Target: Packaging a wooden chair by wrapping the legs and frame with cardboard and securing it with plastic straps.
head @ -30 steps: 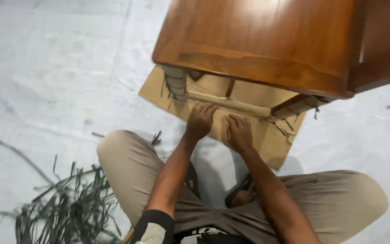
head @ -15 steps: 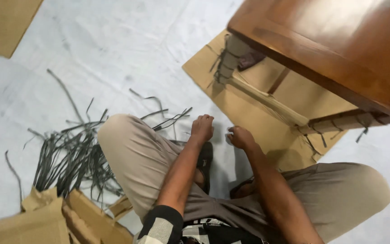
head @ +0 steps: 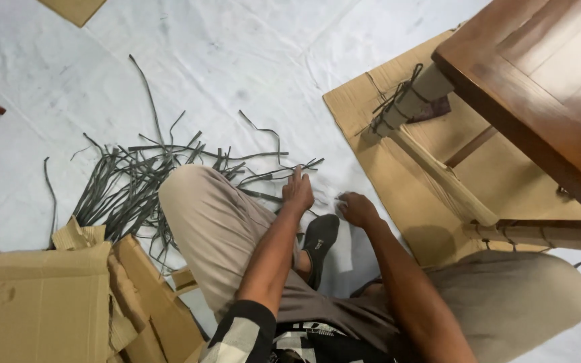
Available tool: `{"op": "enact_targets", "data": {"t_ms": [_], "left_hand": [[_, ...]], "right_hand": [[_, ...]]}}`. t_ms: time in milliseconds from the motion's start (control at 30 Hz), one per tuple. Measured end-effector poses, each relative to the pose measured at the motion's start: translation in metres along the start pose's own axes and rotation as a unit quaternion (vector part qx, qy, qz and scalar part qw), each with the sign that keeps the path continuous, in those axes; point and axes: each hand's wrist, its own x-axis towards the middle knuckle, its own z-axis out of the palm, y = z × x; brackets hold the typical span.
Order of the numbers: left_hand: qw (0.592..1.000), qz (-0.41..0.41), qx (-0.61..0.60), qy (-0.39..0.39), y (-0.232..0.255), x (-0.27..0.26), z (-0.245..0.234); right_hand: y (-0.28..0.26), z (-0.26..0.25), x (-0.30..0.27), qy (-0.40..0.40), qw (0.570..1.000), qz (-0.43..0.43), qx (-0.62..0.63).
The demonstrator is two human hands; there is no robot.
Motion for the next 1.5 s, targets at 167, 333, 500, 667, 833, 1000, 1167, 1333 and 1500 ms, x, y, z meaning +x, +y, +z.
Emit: {"op": "enact_targets", "data": {"t_ms": [167,333,500,667,833,1000,1167,1333,1500], "left_hand": [[1.000,-0.015,0.000,-0.001,-0.002,0.017,-0.004],[1.000,-0.021,0.014,-0.012,-0.016,0.052,0.030],[0.983,0.094,0.050,0.149,0.013,0.036,0.025],[0.942,0.231,-0.053,0.237,0.066,0.025,0.009],[0.870,0.268,-0.356,0.210,0.107,0.005,-0.033],[0.777,0.048,-0.627,0.024,0.114,0.009,-0.053],[0.771,0.057,-0.621,0.127,0.106,0.021,-0.042],[0.715,0.029,-0.687,0.128,0.111,0.037,-0.017],[0.722,0.024,-0.686,0.083,0.137,0.018,-0.022]], "right_hand": [[0.002,-0.003,-0.024,-0.006,0.999,0.034,0.022],[0.011,-0.006,-0.038,0.002,0.997,0.061,0.047],[0.008,-0.007,-0.037,0.022,0.996,0.070,0.057],[0.023,0.006,-0.021,0.081,0.986,0.091,0.117],[-0.006,-0.023,-0.027,0.179,0.942,0.110,0.260],[-0.037,-0.060,-0.030,0.187,0.659,0.032,0.728],[-0.032,-0.078,-0.054,0.151,0.698,0.003,0.700],[-0.022,-0.076,-0.071,0.179,0.707,0.039,0.683],[-0.010,-0.068,-0.085,0.196,0.691,0.082,0.691]]}}
